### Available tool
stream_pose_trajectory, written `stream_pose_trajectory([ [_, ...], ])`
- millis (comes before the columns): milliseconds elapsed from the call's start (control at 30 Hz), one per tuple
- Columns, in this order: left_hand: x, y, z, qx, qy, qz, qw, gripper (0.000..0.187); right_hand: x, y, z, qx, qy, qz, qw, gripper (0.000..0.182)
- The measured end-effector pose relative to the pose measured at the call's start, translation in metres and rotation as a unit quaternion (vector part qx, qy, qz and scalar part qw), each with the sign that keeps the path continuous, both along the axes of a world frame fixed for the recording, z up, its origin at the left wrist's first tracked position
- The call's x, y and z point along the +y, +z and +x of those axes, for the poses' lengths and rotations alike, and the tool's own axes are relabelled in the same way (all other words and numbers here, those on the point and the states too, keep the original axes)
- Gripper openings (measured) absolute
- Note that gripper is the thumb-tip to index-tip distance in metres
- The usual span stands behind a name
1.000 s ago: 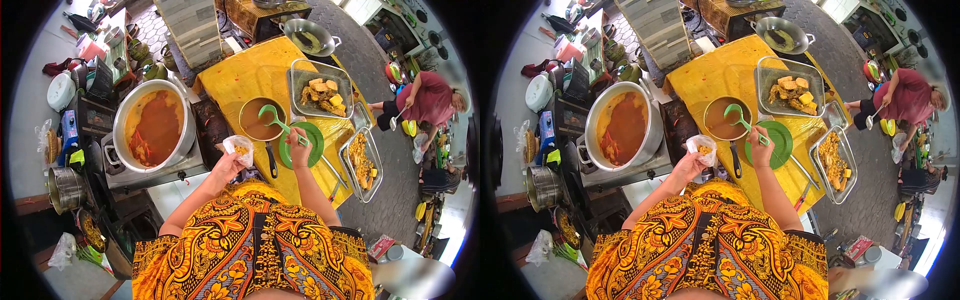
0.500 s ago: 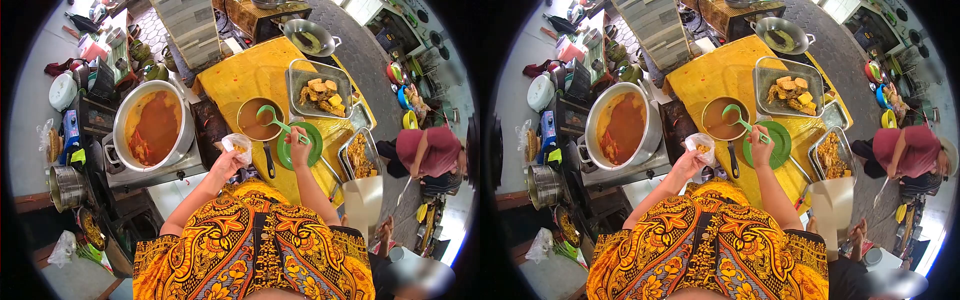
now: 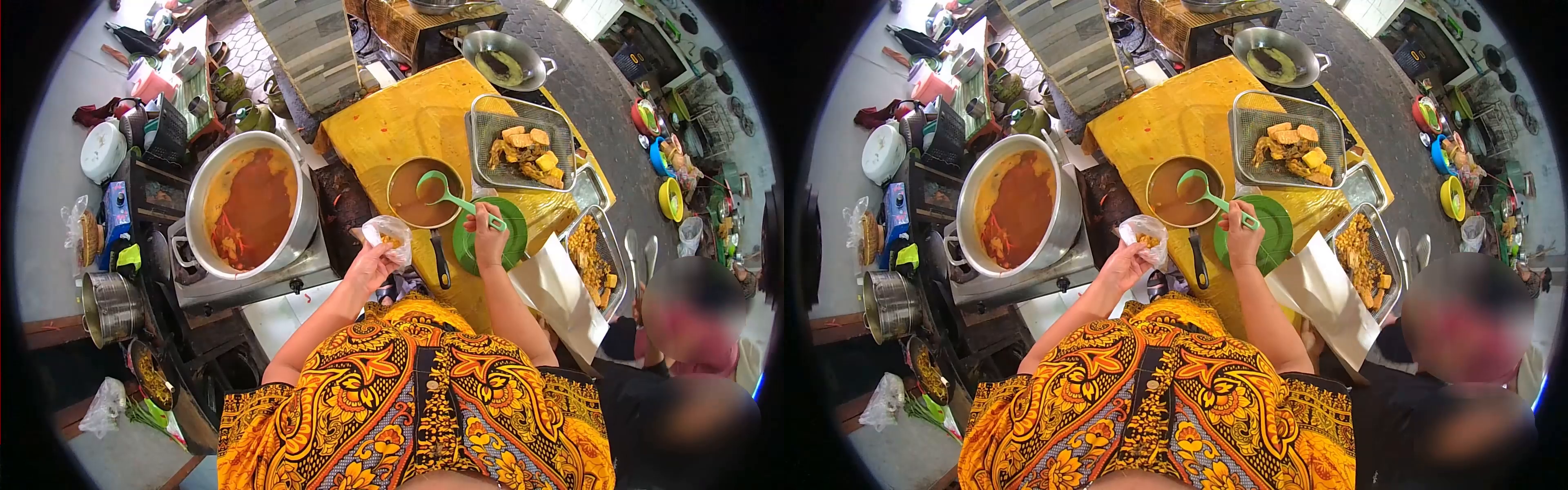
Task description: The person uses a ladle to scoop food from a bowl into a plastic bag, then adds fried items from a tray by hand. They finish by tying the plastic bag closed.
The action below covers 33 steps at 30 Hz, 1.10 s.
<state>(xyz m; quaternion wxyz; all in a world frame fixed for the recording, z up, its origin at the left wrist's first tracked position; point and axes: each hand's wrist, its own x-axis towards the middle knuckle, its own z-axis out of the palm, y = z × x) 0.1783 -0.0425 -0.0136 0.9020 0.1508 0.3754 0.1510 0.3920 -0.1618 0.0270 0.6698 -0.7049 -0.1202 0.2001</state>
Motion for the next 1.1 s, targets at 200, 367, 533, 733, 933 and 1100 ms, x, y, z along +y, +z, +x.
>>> stream_pose_trajectory([
  [200, 0.004, 0.001, 0.0, 0.019, 0.003, 0.029, 0.999, 0.051, -0.002, 0.005, 0.002, 0.042, -0.01, 0.039, 0.998, 0.026],
  [367, 0.008, 0.007, -0.002, 0.043, 0.002, 0.047, 0.998, 0.051, -0.011, 0.04, -0.014, 0.064, 0.013, 0.065, 0.996, 0.024],
  [533, 0.013, 0.011, -0.001, 0.059, -0.001, 0.058, 0.997, 0.049, -0.019, 0.075, -0.041, 0.059, 0.065, 0.064, 0.994, 0.023],
  [733, 0.024, -0.009, -0.003, 0.012, 0.041, 0.043, 0.998, 0.046, -0.034, 0.077, -0.075, -0.279, 0.334, 0.027, 0.9, 0.02],
  [933, 0.025, -0.002, -0.01, 0.008, 0.069, 0.047, 0.996, 0.046, -0.046, 0.093, -0.07, -0.45, 0.489, -0.028, 0.747, 0.026],
  [1100, 0.029, 0.002, -0.011, -0.007, 0.039, 0.071, 0.997, 0.052, -0.039, 0.072, -0.062, -0.153, 0.253, 0.068, 0.953, 0.021],
])
